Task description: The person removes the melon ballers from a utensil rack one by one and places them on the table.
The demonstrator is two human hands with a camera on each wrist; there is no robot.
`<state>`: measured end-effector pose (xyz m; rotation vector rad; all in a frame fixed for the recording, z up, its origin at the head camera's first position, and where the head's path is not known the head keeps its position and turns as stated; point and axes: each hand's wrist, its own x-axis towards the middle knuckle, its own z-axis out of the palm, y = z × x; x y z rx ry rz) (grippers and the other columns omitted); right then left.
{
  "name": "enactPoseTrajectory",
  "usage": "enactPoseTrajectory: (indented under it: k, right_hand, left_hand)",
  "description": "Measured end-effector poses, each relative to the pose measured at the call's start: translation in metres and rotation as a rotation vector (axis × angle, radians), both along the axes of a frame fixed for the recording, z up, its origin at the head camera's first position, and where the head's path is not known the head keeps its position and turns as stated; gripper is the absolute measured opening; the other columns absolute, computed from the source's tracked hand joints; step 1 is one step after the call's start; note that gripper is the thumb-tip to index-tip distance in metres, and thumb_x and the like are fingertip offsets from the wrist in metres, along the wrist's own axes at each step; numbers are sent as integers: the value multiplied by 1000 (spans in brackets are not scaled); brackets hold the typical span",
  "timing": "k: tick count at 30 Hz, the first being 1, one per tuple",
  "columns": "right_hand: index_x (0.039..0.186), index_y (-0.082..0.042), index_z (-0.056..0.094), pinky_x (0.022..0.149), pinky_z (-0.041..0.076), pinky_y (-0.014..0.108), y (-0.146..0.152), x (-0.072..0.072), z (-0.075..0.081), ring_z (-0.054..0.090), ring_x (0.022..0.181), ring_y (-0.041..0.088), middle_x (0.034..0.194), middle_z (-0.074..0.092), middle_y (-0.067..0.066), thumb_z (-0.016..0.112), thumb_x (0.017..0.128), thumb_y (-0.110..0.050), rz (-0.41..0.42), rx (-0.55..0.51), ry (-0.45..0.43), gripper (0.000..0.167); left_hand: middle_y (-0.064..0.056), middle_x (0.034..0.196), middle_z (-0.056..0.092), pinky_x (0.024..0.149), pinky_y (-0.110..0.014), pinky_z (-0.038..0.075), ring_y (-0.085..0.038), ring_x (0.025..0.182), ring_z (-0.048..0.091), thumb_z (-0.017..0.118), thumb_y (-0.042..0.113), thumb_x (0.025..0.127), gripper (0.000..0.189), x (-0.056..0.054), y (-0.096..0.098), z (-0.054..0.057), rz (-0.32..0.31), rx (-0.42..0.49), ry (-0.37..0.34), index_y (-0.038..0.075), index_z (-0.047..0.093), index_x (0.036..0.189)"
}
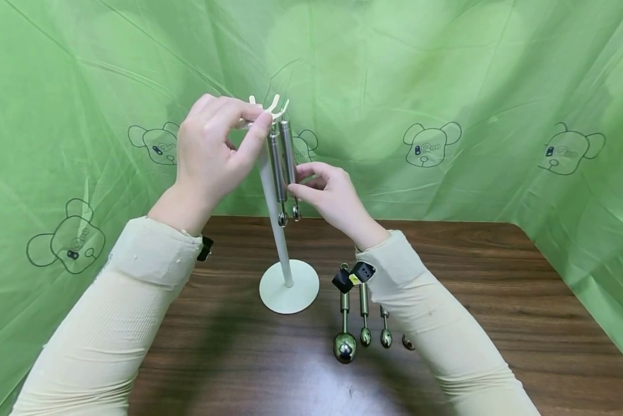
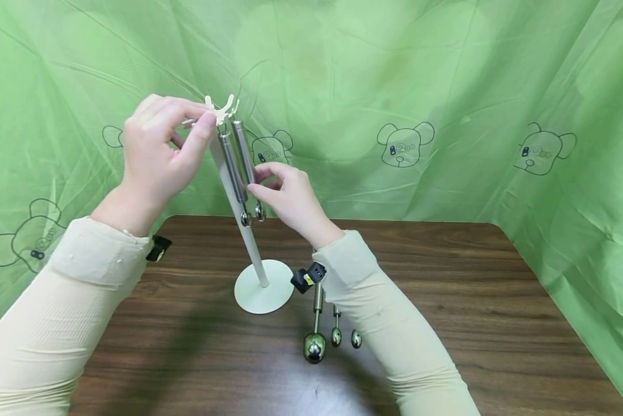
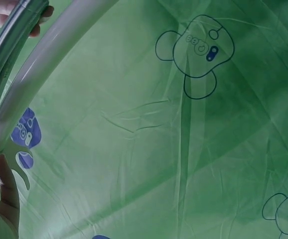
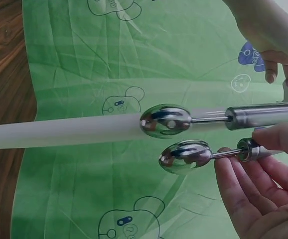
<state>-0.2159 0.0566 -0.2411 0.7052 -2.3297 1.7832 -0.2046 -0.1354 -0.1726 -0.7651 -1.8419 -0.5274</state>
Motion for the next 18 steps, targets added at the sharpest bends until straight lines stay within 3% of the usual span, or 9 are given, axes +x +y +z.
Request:
enactPoseTrajectory:
  k: [18]
  right_hand:
    - [116,0,67,81,59,36,9,-1,11,71,87,17,106,72,14,71,89,-8,3,24,-20,29]
  left_hand:
    - [-15,96,76,71,-35,40,-32,78,60,55,35,97,38,1,1,-1,-2,-9,-3,3,74,93]
